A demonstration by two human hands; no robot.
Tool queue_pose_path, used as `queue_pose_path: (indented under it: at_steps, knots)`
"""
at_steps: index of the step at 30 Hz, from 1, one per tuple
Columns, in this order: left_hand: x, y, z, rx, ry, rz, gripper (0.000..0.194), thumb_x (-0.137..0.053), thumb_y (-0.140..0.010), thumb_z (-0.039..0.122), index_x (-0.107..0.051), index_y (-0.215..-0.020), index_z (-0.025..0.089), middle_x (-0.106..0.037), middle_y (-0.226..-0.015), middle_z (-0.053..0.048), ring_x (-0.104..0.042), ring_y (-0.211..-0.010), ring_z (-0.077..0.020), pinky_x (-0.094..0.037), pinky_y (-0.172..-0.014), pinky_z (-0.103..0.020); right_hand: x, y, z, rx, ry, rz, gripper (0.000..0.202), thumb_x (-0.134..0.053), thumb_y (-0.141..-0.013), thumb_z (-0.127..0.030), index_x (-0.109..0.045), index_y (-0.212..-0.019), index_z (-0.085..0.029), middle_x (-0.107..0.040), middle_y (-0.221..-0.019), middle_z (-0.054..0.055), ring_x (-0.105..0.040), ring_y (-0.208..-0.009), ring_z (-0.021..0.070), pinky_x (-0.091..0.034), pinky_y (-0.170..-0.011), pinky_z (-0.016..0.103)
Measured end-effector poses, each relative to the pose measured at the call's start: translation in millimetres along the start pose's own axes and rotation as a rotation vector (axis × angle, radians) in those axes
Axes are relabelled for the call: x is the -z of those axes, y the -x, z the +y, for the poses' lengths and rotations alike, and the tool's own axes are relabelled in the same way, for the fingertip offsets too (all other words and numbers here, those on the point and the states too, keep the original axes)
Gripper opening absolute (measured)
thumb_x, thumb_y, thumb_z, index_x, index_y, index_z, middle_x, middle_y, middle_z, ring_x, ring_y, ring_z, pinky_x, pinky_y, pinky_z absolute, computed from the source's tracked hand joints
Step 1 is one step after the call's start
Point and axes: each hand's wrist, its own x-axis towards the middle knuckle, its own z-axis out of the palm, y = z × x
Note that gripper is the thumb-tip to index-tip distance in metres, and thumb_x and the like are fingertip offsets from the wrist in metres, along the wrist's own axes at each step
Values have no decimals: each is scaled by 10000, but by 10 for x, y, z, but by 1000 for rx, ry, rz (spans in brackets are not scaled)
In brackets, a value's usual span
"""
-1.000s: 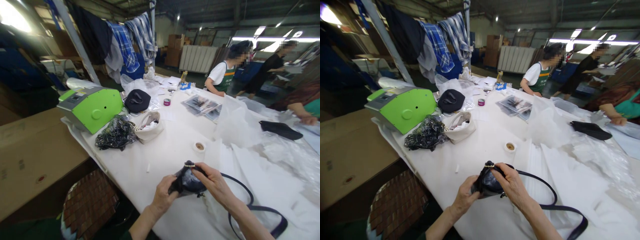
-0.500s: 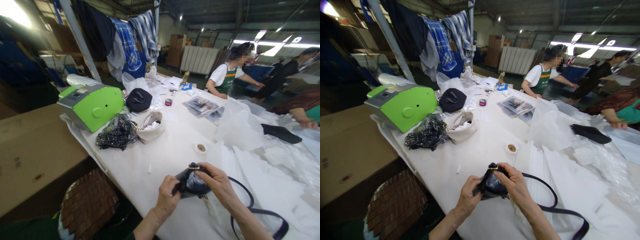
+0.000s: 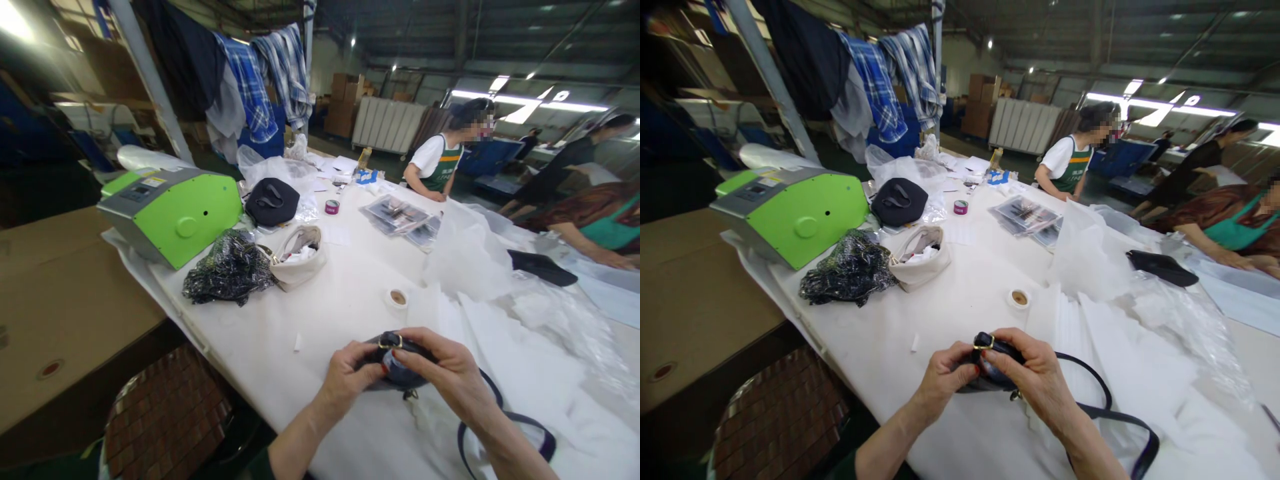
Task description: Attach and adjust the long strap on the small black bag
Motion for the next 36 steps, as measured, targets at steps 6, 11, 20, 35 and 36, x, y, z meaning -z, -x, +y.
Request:
queue_pose_path:
  at_steps: [6, 11, 20, 35, 36]
  knots:
    - [45, -144, 211, 141, 236, -81, 395, -800, -511, 423, -712, -788, 156, -631, -702, -20, -516, -680, -150, -391, -712, -284, -22, 7, -61, -48, -108, 55, 271, -666, -667, -406, -670, -821, -183, -675, -726, 15, -602, -663, 154, -485, -587, 229]
    - [163, -221, 162, 25, -70, -239, 280, -771, -556, 330, -720, -782, 173, -615, -718, -10, -519, -741, -183, -380, -723, -286, -55, -51, -81, -18, -50, 130, 264, -660, -664, -409, -664, -786, -174, -656, -688, 14, -577, -624, 151, -461, -551, 236]
    - [250, -206, -246, 124, -94, -51, 219, -706, -569, 353, -645, -603, 145, -538, -570, 15, -463, -592, -136, -343, -595, -258, -90, -97, 52, -77, -61, 115, 343, -620, -696, -426, -601, -926, -172, -643, -789, 19, -578, -718, 163, -461, -647, 262]
    - [372, -262, -364, 229, -15, 218, 288, -640, -613, 417, -566, -599, 140, -505, -519, 41, -425, -516, -102, -333, -505, -224, -712, -35, 748, -19, 404, 16, 217, -563, -641, -190, -591, -856, -203, -586, -830, 28, -570, -774, 196, -452, -712, 329]
    - [374, -264, -369, 234, -4, 213, 293, -638, -613, 423, -565, -604, 140, -508, -524, 39, -430, -516, -105, -344, -506, -228, -726, -37, 758, -2, 399, 25, 164, -555, -649, -195, -597, -808, -202, -581, -824, 31, -572, -769, 194, -453, -705, 323]
